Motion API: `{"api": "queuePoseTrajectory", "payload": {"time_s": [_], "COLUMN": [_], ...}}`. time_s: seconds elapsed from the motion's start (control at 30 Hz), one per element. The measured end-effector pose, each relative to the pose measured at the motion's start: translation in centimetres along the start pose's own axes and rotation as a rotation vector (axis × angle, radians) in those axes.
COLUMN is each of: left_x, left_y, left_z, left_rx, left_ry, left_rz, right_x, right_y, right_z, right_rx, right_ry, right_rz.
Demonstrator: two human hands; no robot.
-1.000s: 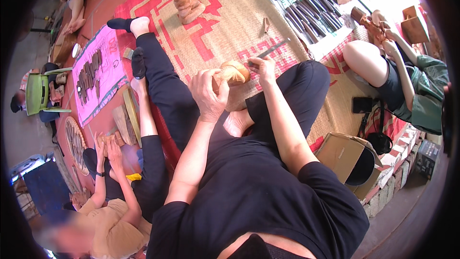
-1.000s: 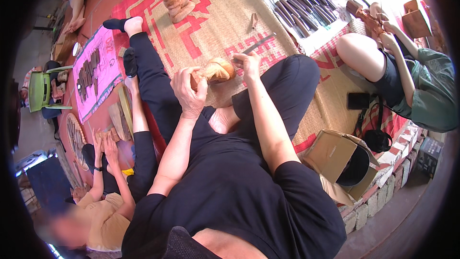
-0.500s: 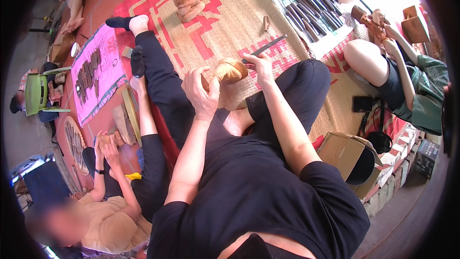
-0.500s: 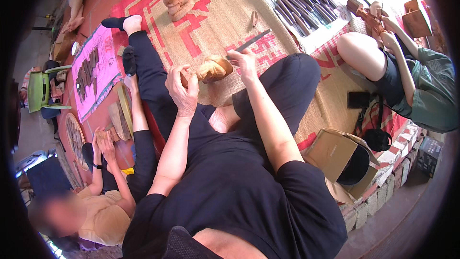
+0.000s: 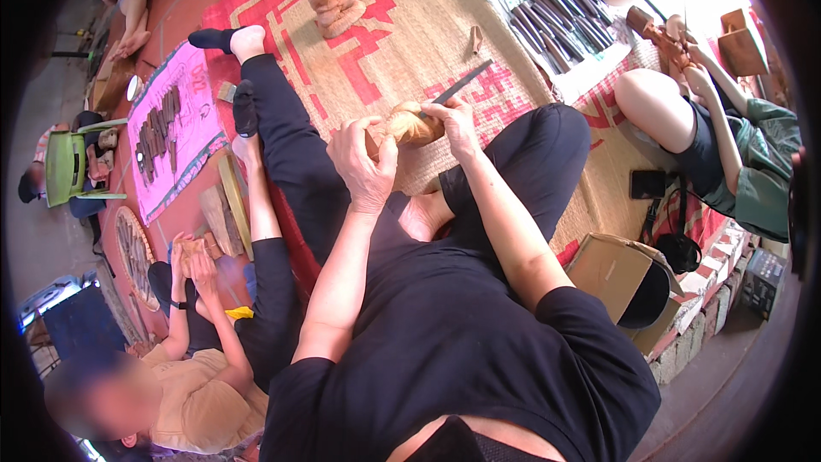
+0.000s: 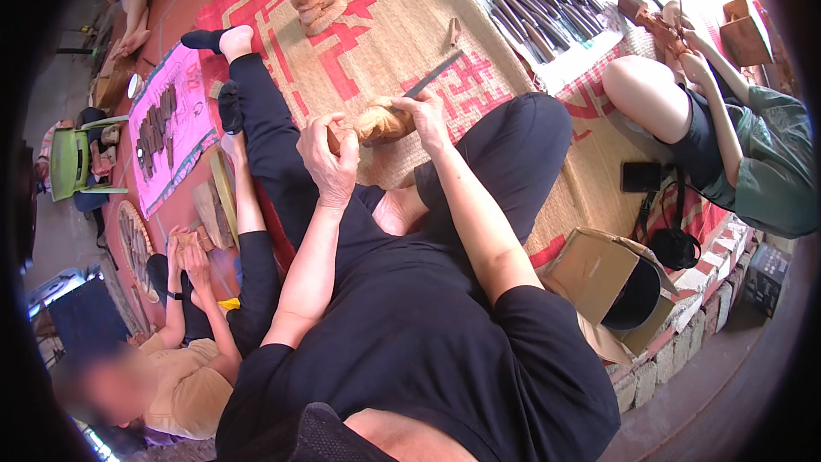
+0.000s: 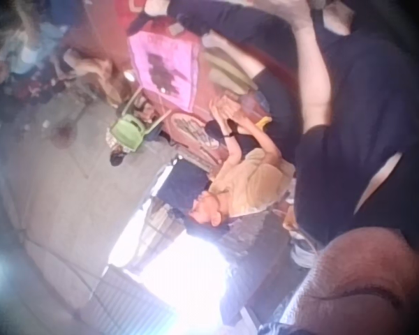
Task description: The person sits on a mat and carves a small wooden object using a chisel. They hold the wood in their left hand and use the chisel in their right hand to shape the piece, occasionally rotating it to access different sides.
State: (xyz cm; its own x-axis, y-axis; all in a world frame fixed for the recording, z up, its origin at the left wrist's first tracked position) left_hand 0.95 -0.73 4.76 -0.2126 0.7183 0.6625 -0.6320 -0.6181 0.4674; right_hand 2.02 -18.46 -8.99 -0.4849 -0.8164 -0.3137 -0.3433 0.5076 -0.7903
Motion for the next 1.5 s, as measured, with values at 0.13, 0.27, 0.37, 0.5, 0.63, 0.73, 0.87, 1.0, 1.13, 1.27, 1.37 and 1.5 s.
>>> {"api": "queuePoseTrajectory", "payload": {"time_s": [0.13,0.27,0.37,0.5,0.63,0.73,0.87,1.0,1.13,1.27,1.37,1.5], "left_x": [0.0,0.0,0.0,-0.1,0.1,0.0,-0.1,0.2,0.1,0.2,0.2,0.2], "left_y": [0.3,-0.4,-0.1,0.2,-0.5,-0.8,-0.9,-1.5,-2.1,-2.1,-2.0,-2.2], "left_z": [0.2,-0.1,0.2,0.5,0.0,0.1,0.2,-0.3,-0.2,-0.4,-0.4,-0.4], "left_rx": [-0.024,-0.002,0.009,-0.002,-0.001,0.002,0.021,0.093,0.103,0.129,0.131,0.138], "left_ry": [0.001,0.024,0.019,0.000,0.055,0.073,0.057,0.086,0.098,0.101,0.109,0.096], "left_rz": [-0.006,-0.002,-0.011,-0.014,-0.013,-0.012,-0.027,-0.056,-0.040,-0.076,-0.094,-0.080], "right_x": [2.1,1.0,0.4,1.5,2.3,0.2,1.0,2.7,0.1,1.2,2.6,-0.1], "right_y": [-0.5,-1.5,-0.5,-0.6,-1.1,-0.9,0.0,-1.4,-1.1,-0.6,-1.2,-1.2], "right_z": [1.2,0.0,-0.4,0.5,0.6,-0.5,0.2,0.5,-1.0,0.0,0.8,-0.8], "right_rx": [-0.028,-0.034,-0.051,-0.006,-0.067,-0.025,-0.048,-0.073,-0.066,-0.058,-0.045,-0.028], "right_ry": [0.138,0.043,0.017,0.113,0.114,0.019,0.043,0.146,0.012,0.045,0.099,-0.008], "right_rz": [0.077,0.102,-0.058,0.031,0.125,-0.047,0.057,0.196,-0.009,0.005,0.104,0.045]}}
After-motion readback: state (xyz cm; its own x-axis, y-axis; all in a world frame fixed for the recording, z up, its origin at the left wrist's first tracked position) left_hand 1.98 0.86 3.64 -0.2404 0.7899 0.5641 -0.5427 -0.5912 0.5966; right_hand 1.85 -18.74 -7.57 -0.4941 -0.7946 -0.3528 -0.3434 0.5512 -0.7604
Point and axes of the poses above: each hand's wrist, its own z-axis towards the middle knuckle, its own x-axis out of the back of the hand, y = z × x, the point moved 3 cm from there along z, towards the middle knuckle, and after that the axes turned 13 degrees about -x, right-handed, at the moved point
